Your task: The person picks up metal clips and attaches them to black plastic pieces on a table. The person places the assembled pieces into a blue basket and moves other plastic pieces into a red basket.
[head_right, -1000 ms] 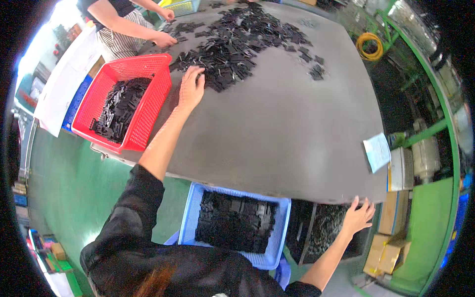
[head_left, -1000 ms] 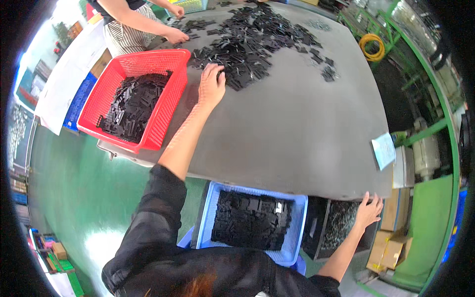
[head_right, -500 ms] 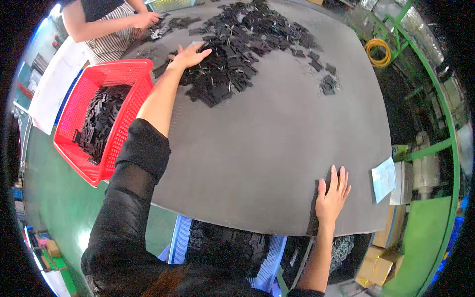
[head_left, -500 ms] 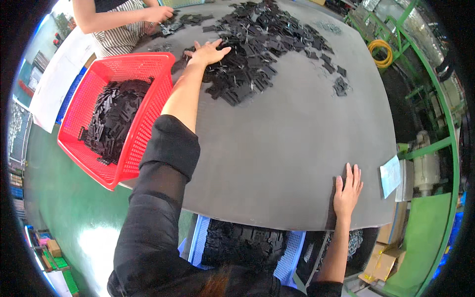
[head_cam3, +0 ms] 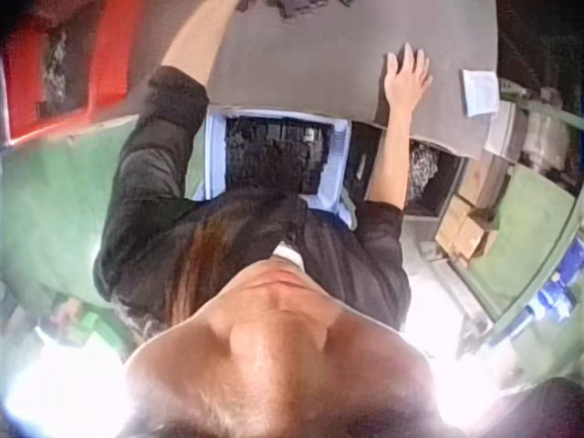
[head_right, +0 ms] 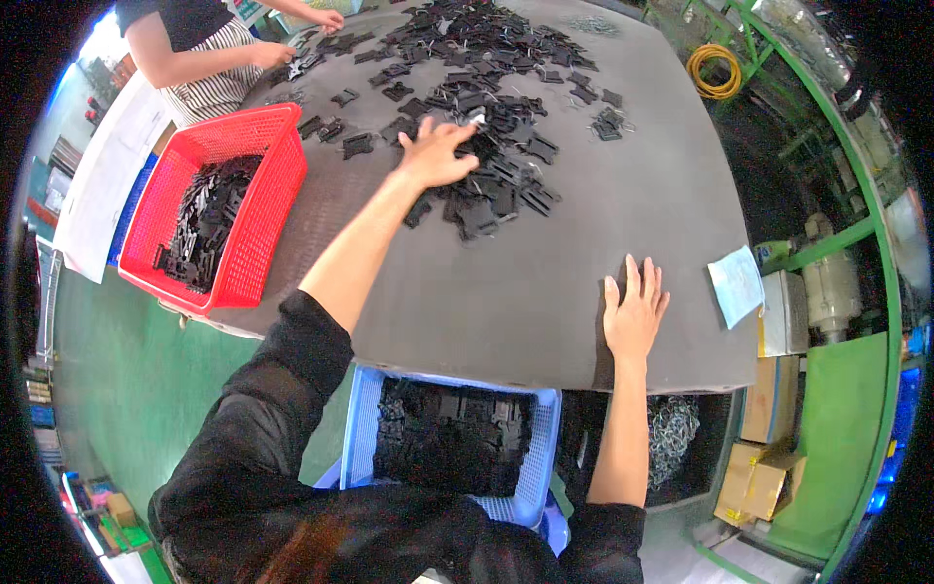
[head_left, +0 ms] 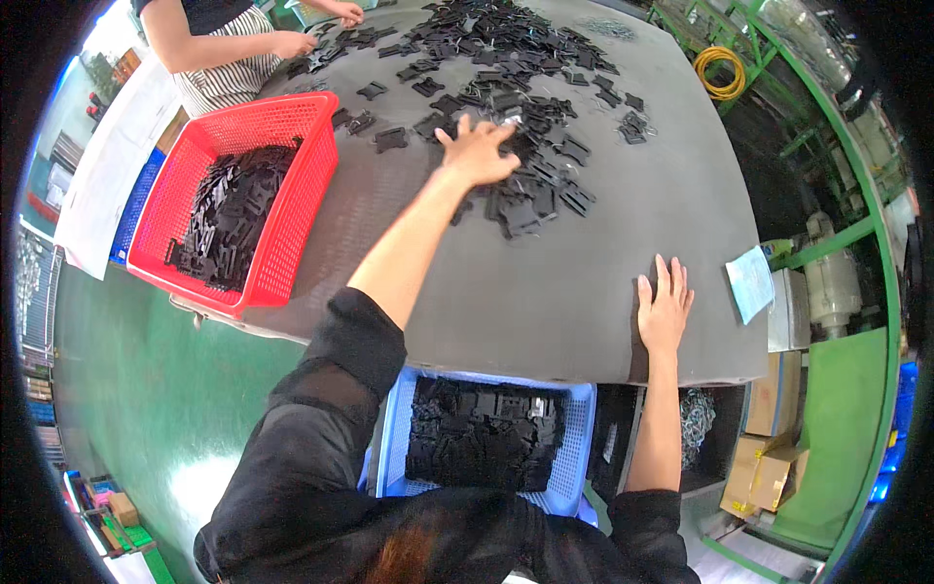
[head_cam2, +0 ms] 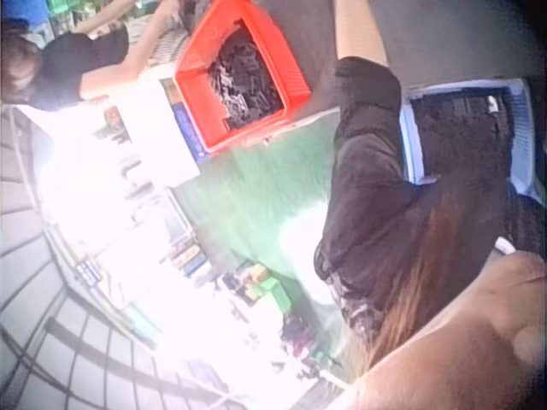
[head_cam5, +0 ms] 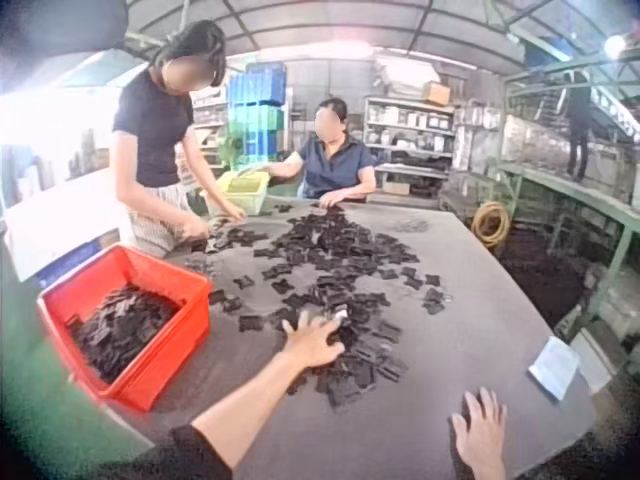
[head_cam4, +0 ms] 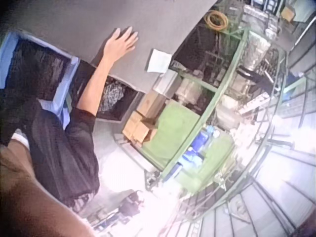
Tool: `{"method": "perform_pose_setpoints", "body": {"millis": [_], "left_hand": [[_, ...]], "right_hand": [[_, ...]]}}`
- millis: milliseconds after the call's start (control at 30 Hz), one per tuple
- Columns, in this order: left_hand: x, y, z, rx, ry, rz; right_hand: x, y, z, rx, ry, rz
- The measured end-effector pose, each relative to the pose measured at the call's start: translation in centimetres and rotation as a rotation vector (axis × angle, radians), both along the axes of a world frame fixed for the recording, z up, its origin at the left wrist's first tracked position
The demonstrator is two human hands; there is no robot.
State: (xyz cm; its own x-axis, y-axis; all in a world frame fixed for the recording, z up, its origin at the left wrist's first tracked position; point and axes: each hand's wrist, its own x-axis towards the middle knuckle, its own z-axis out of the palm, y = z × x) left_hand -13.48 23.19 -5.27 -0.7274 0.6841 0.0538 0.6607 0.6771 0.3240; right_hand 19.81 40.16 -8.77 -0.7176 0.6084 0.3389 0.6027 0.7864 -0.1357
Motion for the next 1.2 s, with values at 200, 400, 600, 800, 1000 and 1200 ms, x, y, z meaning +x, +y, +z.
{"method": "perform_pose_setpoints", "body": {"millis": [200, 400, 600, 800, 1000, 1200], "left_hand": [[10.2, 3.3, -1.1, 0.13, 0.091, -0.027], [10.3, 0.2, -0.3, 0.103, 0.15, -0.022], [7.9, -7.1, -0.4, 0.332, 0.149, 0.181], [10.6, -12.4, -4.0, 0.694, 0.281, 0.087], [11.2, -12.3, -3.9, 0.77, 0.299, 0.076], [11.0, -12.8, -4.1, 0.771, 0.319, 0.074]], "right_hand": [[0.0, 0.1, -0.6, -0.034, 0.029, 0.004], [-0.2, -4.9, 1.0, -0.192, 0.099, 0.143], [-3.3, -5.0, 1.9, -0.312, 0.457, 0.136], [-10.7, -6.1, 2.8, -0.388, 0.346, 0.214], [-12.5, -6.2, 8.2, -0.75, 0.364, 0.346], [-11.4, -5.7, 10.9, -0.607, 0.181, 0.454]]}}
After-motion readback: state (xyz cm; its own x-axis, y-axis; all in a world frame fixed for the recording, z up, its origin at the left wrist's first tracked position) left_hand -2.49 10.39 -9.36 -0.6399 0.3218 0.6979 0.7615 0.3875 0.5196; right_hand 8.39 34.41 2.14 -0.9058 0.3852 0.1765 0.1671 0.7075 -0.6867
